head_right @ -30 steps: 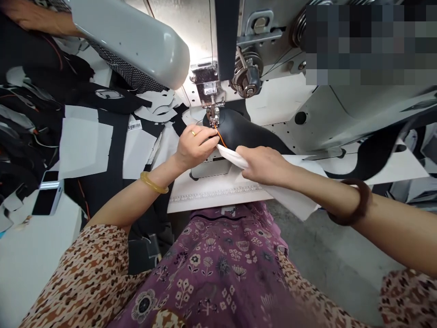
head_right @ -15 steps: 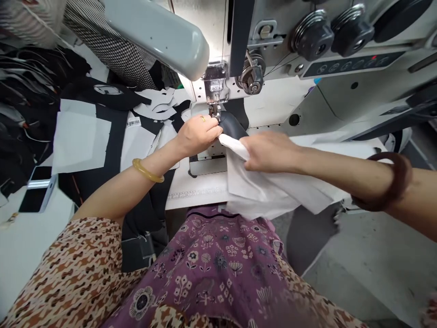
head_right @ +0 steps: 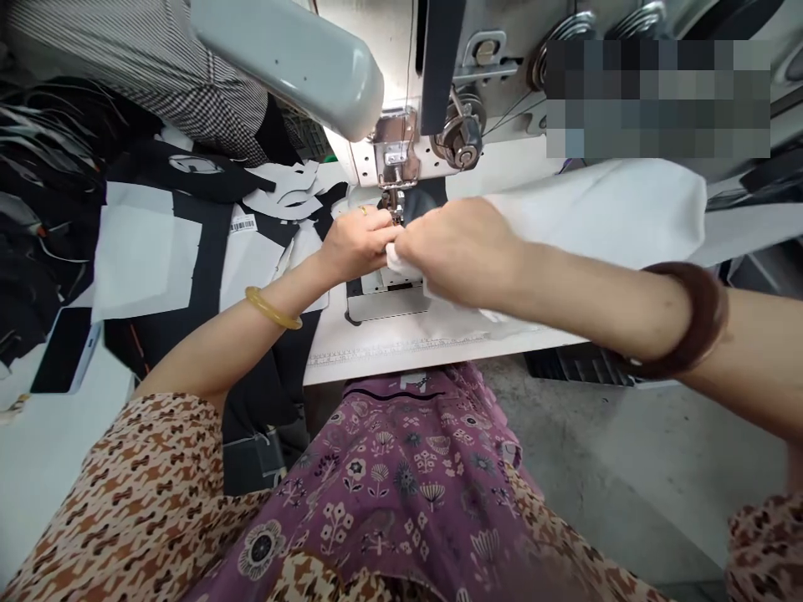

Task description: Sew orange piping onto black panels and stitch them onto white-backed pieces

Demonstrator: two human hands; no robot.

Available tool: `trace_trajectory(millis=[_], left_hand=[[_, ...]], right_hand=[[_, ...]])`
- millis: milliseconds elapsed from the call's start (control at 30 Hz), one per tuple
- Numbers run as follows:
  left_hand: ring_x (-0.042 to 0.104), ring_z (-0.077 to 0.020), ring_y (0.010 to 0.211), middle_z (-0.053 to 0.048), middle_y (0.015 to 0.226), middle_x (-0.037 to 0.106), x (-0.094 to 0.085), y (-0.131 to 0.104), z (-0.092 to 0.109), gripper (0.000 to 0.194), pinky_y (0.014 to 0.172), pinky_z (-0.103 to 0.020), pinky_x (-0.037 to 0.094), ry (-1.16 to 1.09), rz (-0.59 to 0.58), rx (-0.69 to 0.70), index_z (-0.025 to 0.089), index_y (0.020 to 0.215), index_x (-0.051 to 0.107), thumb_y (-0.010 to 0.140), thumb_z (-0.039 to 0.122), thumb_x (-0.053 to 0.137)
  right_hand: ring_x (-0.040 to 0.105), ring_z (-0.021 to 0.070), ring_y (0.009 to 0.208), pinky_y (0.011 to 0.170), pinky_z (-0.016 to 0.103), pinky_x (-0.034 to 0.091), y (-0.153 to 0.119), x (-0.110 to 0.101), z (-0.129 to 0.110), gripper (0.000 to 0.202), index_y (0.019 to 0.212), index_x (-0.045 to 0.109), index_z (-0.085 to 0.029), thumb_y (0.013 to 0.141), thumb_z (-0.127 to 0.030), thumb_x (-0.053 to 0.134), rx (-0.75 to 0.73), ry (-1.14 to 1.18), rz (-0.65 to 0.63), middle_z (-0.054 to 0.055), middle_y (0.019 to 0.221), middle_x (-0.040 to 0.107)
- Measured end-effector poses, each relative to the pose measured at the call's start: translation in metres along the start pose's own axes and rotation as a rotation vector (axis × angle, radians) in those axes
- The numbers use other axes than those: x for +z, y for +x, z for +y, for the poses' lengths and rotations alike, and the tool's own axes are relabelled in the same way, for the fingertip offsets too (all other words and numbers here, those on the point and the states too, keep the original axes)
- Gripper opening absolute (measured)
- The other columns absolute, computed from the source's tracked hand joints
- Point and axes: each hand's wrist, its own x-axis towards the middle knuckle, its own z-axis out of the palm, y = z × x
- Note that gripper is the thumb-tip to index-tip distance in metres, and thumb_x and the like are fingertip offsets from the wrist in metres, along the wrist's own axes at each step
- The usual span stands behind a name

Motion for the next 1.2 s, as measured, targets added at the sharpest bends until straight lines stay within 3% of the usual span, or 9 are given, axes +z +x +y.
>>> trace_trajectory(millis=[167,400,600,700,767,1067,1200], left_hand=[[0.040,-0.0117,0.054,-0.002,0.064,0.050,-0.010,-0.001,0.006,0.032,0.048,-0.029,0.025,0.034,-0.002,0.118,0.018,0.066,0.050,0.088,0.009,0.029],[0.038,-0.0108,0.049,0.000,0.055,0.045,-0.009,0.000,0.005,0.033,0.045,-0.029,0.023,0.263,0.166,0.258,0.018,0.060,0.045,0.088,0.007,0.032],[0.052,-0.0102,0.058,0.000,0.062,0.058,-0.011,-0.010,0.010,0.017,0.054,-0.026,0.038,0.293,0.156,0.250,0.017,0.084,0.055,0.088,0.009,0.041],[0.061,-0.0128,0.072,-0.004,0.078,0.066,-0.008,-0.018,0.014,0.015,0.061,-0.028,0.042,0.252,0.126,0.166,0.017,0.094,0.056,0.089,0.012,0.043],[0.063,-0.0142,0.079,-0.006,0.086,0.068,-0.002,-0.024,0.017,0.018,0.065,-0.029,0.044,0.205,0.168,0.090,0.018,0.100,0.057,0.088,0.012,0.045],[0.062,-0.0110,0.072,-0.002,0.076,0.068,0.021,-0.027,0.019,0.021,0.064,-0.026,0.042,0.131,0.401,-0.070,0.019,0.093,0.062,0.089,0.013,0.042],[0.058,-0.0110,0.066,-0.002,0.074,0.067,0.023,-0.024,0.012,0.030,0.063,-0.027,0.040,0.130,0.315,-0.118,0.020,0.090,0.063,0.092,0.018,0.033]], right_hand=[[0.045,0.0136,0.063,0.053,0.026,0.017,-0.005,0.025,-0.020,0.025,0.073,0.054,-0.012,0.077,0.001,0.032,-0.196,-0.065,0.123,0.008,0.068,0.054],[0.040,0.0124,0.056,0.052,0.026,0.015,-0.008,0.030,-0.007,0.019,0.069,0.050,-0.012,0.073,0.003,0.038,-0.192,-0.001,0.145,0.006,0.064,0.051],[0.042,0.0126,0.057,0.052,0.026,0.014,-0.008,0.037,-0.004,0.021,0.067,0.046,-0.013,0.075,0.003,0.035,-0.236,0.005,0.174,0.005,0.063,0.050],[0.041,0.0127,0.056,0.053,0.026,0.013,-0.010,0.044,-0.002,0.020,0.067,0.046,-0.013,0.075,0.002,0.036,-0.240,-0.007,0.187,0.005,0.063,0.050],[0.040,0.0125,0.055,0.053,0.026,0.013,-0.010,0.046,-0.001,0.018,0.067,0.046,-0.013,0.074,0.002,0.038,-0.234,-0.006,0.190,0.005,0.063,0.050],[0.034,0.0124,0.053,0.054,0.026,0.013,-0.006,0.029,-0.004,0.019,0.069,0.048,-0.014,0.071,0.003,0.040,-0.176,-0.058,0.097,0.004,0.061,0.045],[0.030,0.0118,0.051,0.053,0.027,0.014,0.000,0.020,-0.004,0.018,0.070,0.048,-0.014,0.072,0.002,0.039,-0.154,-0.093,0.063,0.003,0.059,0.043]])
